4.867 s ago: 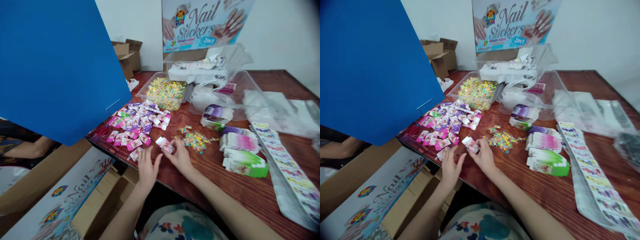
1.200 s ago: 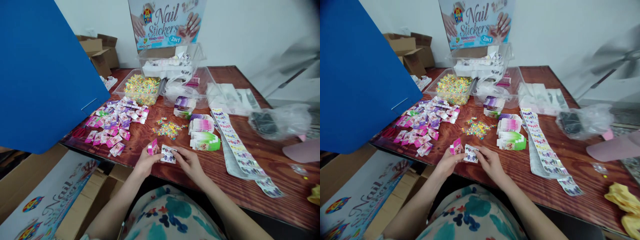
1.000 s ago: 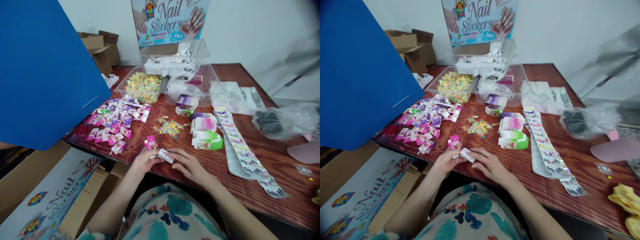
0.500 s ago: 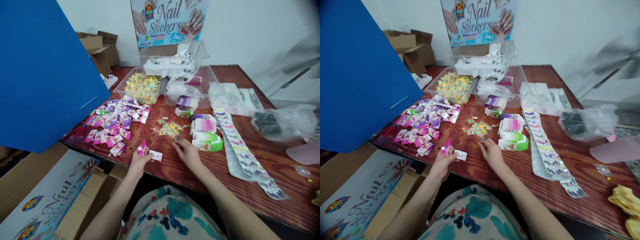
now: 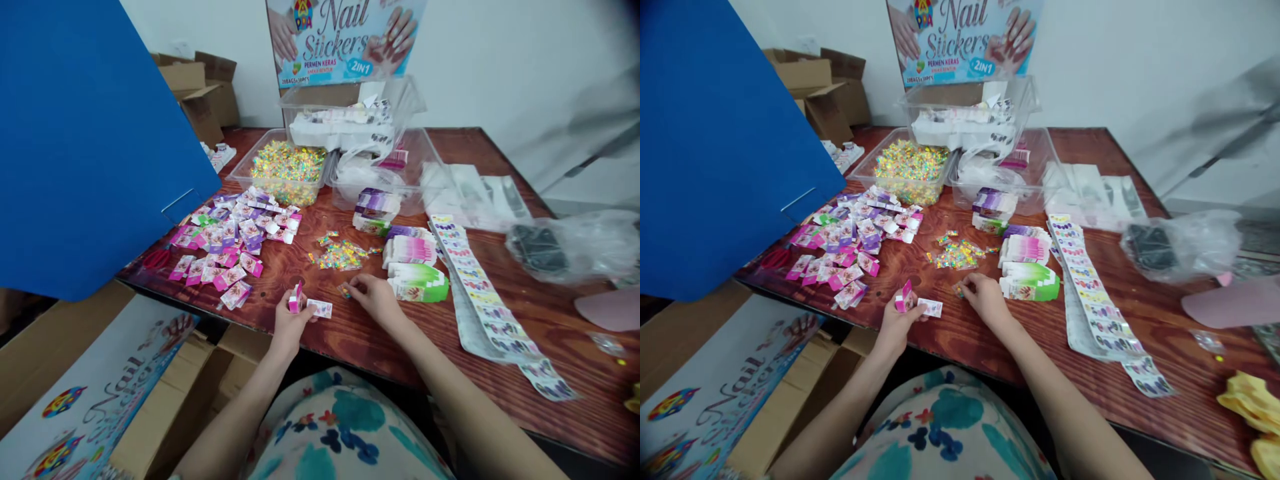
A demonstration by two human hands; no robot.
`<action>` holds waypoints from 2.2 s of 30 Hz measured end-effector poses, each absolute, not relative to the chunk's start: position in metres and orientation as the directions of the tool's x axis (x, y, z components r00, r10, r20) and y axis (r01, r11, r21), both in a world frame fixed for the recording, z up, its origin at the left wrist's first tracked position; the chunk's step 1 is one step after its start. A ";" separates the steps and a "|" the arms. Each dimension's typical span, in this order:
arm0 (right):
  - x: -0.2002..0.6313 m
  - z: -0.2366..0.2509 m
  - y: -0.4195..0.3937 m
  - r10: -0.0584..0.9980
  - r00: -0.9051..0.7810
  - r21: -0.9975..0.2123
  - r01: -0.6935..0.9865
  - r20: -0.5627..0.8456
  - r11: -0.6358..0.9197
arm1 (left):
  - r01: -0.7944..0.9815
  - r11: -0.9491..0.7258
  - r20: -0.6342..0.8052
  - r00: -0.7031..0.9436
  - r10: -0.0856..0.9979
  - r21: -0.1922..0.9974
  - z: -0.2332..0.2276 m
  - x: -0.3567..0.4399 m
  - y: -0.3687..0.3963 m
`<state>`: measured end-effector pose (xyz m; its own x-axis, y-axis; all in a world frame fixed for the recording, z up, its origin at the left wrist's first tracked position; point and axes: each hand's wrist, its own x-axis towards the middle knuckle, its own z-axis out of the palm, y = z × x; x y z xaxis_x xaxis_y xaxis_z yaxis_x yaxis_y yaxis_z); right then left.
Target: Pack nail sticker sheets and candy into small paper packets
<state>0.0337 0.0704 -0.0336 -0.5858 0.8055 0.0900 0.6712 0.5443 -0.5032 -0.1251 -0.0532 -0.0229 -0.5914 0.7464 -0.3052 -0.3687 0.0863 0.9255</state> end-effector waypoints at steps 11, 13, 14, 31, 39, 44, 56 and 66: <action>0.015 -0.037 0.056 0.821 -0.565 -0.456 0.712 0.078 0.533 | -0.217 0.109 -0.230 -0.674 0.702 0.970 -0.035 -0.129 -0.052; 0.013 -0.037 0.061 0.835 -0.549 -0.489 0.716 0.048 0.498 | -0.238 0.104 -0.241 -0.673 0.700 0.966 -0.034 -0.129 -0.052; 0.013 -0.038 0.064 0.841 -0.539 -0.535 0.699 0.042 0.474 | -0.242 0.097 -0.239 -0.675 0.698 0.966 -0.034 -0.129 -0.052; -0.005 -0.039 0.022 0.888 -0.450 -0.977 0.132 0.090 0.166 | -0.359 0.006 -0.235 -0.598 0.767 0.933 -0.019 -0.110 -0.055; -0.007 -0.032 0.018 0.821 -0.513 -0.915 -0.152 -0.249 -0.373 | -0.244 0.003 -0.151 -0.591 0.793 0.970 -0.020 -0.110 -0.057; 0.002 -0.020 0.021 0.878 -0.428 -0.929 -0.190 -0.213 -0.319 | 0.153 0.141 -0.020 -0.605 0.796 0.978 -0.021 -0.117 -0.061; 0.013 0.019 0.025 0.762 -0.593 -0.867 0.204 0.260 0.455 | 0.819 0.216 0.162 -0.348 0.923 0.532 -0.017 -0.119 -0.070; 0.016 0.014 0.027 0.696 -0.612 -0.745 0.247 0.375 0.620 | 0.792 0.324 0.037 -0.399 0.916 0.518 -0.016 -0.104 -0.069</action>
<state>0.0159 0.0273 0.0135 -0.6125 0.6956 0.3754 0.2474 0.6198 -0.7448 -0.1036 -0.0687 -0.0160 -0.3990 0.9162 0.0366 0.7918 0.3241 0.5178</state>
